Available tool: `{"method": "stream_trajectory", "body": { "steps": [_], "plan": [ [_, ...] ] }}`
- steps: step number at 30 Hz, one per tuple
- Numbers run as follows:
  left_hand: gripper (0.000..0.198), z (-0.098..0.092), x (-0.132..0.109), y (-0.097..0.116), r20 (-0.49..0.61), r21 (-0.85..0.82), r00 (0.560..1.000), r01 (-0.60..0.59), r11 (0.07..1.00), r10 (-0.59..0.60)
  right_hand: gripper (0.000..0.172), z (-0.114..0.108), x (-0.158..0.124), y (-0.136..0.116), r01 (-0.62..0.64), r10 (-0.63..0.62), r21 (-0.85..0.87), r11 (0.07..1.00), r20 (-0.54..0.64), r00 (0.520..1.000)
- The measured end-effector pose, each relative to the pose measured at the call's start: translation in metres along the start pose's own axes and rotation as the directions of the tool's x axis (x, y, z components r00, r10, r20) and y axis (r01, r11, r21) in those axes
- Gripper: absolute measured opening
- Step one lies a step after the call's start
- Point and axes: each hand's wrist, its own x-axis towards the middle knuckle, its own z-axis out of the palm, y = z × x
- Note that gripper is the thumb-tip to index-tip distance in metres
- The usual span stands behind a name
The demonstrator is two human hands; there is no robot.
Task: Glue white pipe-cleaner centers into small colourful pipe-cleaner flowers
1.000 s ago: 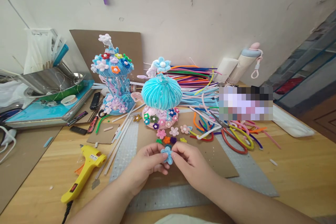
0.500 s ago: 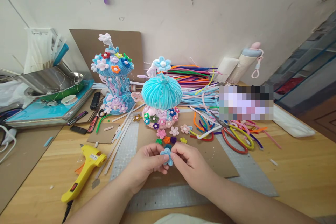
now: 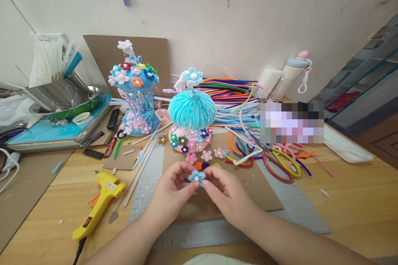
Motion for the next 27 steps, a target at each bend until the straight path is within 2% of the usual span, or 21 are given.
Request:
{"method": "stream_trajectory", "body": {
  "steps": [3,5,8,10,12,19,23,27],
  "plan": [
    [0.029,0.0004,-0.0013,-0.0005,0.010,-0.019,1.000,-0.023,1.000,0.023,0.017,0.0014,-0.0007,0.0019,-0.064,0.060,0.089,0.994,0.056,0.997],
    [0.028,0.0002,-0.0033,-0.0009,-0.009,0.028,0.996,-0.086,0.996,0.086,0.019,0.0024,0.0003,0.0028,-0.120,0.109,0.161,0.980,0.075,0.991],
    [0.014,-0.0010,-0.0062,-0.0004,-0.050,0.274,0.959,-0.254,0.928,0.278,0.026,0.0036,0.0030,0.0028,-0.184,0.167,0.284,0.941,0.084,0.982],
    [0.005,-0.0020,-0.0073,0.0007,-0.022,0.427,0.935,-0.312,0.849,0.355,0.031,0.0042,0.0046,0.0026,-0.213,0.190,0.334,0.918,0.100,0.977],
    [0.007,-0.0028,-0.0074,0.0020,0.002,0.483,0.933,-0.317,0.816,0.361,0.032,0.0048,0.0054,0.0030,-0.225,0.194,0.365,0.904,0.120,0.974],
    [0.008,-0.0034,-0.0056,0.0032,-0.031,0.513,0.926,-0.308,0.801,0.376,0.036,0.0070,0.0041,0.0068,-0.196,0.168,0.331,0.923,0.112,0.979],
    [0.008,-0.0040,-0.0066,0.0016,0.011,0.656,0.896,-0.342,0.673,0.444,0.037,0.0070,0.0038,0.0059,-0.222,0.200,0.353,0.909,0.100,0.975],
    [0.011,-0.0040,-0.0088,0.0009,0.034,0.736,0.863,-0.362,0.572,0.503,0.040,0.0061,0.0054,0.0040,-0.266,0.222,0.411,0.872,0.150,0.963]
  ]
}}
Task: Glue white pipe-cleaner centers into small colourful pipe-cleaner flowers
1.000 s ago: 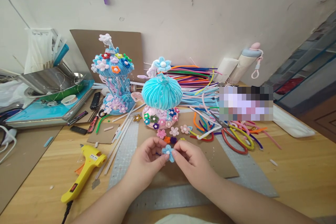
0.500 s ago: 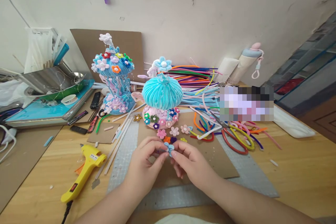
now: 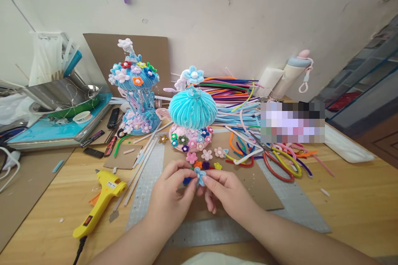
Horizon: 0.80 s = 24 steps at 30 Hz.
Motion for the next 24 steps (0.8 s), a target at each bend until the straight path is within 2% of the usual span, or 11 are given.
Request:
{"method": "stream_trajectory", "body": {
  "steps": [6,20,24],
  "plan": [
    [0.012,-0.0008,-0.0010,0.0013,-0.010,-0.028,1.000,0.014,1.000,-0.014,0.042,-0.0009,0.0014,-0.0005,-0.044,0.044,0.033,0.998,-0.002,0.999],
    [0.008,0.0014,-0.0014,-0.0007,-0.027,0.007,0.997,0.066,0.998,-0.065,0.040,0.0016,-0.0004,0.0011,0.000,-0.002,-0.022,1.000,-0.061,0.998],
    [0.008,0.0015,-0.0012,-0.0013,-0.004,0.022,0.999,0.037,0.999,-0.037,0.038,0.0026,-0.0012,-0.0007,0.006,-0.007,-0.022,1.000,-0.064,0.998]
  ]
}}
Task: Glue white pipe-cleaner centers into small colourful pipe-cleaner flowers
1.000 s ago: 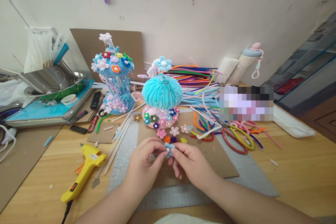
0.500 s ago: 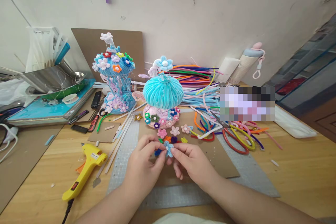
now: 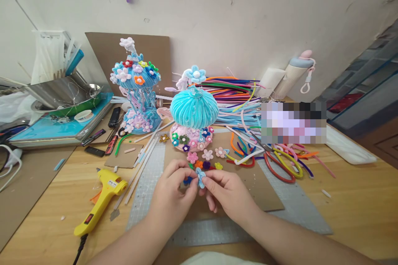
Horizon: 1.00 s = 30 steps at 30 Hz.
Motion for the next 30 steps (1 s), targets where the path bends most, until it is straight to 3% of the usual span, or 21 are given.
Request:
{"method": "stream_trajectory", "body": {
  "steps": [12,19,22,25,27,30],
  "plan": [
    [0.011,-0.003,0.000,-0.001,0.087,0.118,0.970,-0.236,0.965,0.227,0.042,-0.001,0.000,-0.001,0.015,-0.015,-0.071,0.997,0.000,1.000],
    [0.012,-0.003,0.000,-0.001,0.134,0.165,0.962,-0.257,0.952,0.237,0.037,-0.002,0.001,0.003,0.026,-0.026,-0.156,0.987,0.005,1.000],
    [0.011,-0.005,0.001,0.001,0.114,0.078,0.984,-0.145,0.986,0.136,0.036,-0.003,0.003,0.004,-0.002,0.002,-0.078,0.997,-0.007,1.000],
    [0.011,-0.005,0.004,0.002,0.036,-0.124,0.996,0.081,0.989,-0.078,0.035,-0.003,0.006,0.004,0.004,-0.004,0.019,1.000,-0.032,0.999],
    [0.017,-0.004,0.006,0.001,0.051,-0.325,0.964,0.263,0.908,-0.261,0.034,-0.004,0.007,0.005,0.025,-0.023,0.047,0.999,-0.040,0.999],
    [0.023,0.000,0.009,-0.003,0.194,-0.513,0.880,0.467,0.720,-0.433,0.032,-0.005,0.008,0.005,0.008,-0.006,0.065,0.998,-0.033,0.999]
  ]
}}
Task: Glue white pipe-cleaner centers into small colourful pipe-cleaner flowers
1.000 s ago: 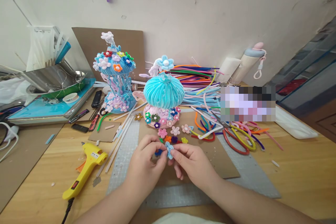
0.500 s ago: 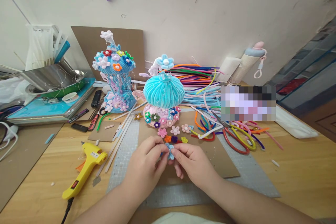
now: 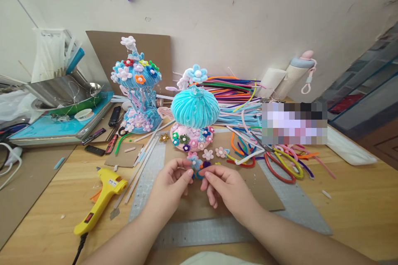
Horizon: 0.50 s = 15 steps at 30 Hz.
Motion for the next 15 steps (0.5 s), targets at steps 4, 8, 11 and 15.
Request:
{"method": "stream_trajectory", "body": {
  "steps": [4,8,11,15],
  "plan": [
    [0.019,0.0001,0.0052,-0.0031,0.000,-0.017,0.997,0.083,0.996,-0.083,0.026,-0.0022,0.0036,0.0013,0.005,-0.006,-0.009,1.000,-0.080,0.997],
    [0.019,-0.0007,0.0052,-0.0016,0.051,-0.037,0.994,0.103,0.994,-0.101,0.029,-0.0028,0.0059,0.0007,0.063,-0.066,-0.029,0.998,-0.092,0.994],
    [0.019,-0.0002,0.0037,-0.0019,0.103,-0.040,0.990,0.105,0.994,-0.100,0.040,-0.0003,0.0047,-0.0007,0.029,-0.028,-0.027,0.999,0.030,0.999],
    [0.020,0.0011,0.0026,-0.0029,0.156,-0.045,0.983,0.107,0.993,-0.099,0.037,0.0031,0.0024,-0.0019,0.018,-0.016,-0.020,1.000,0.081,0.997]
  ]
}}
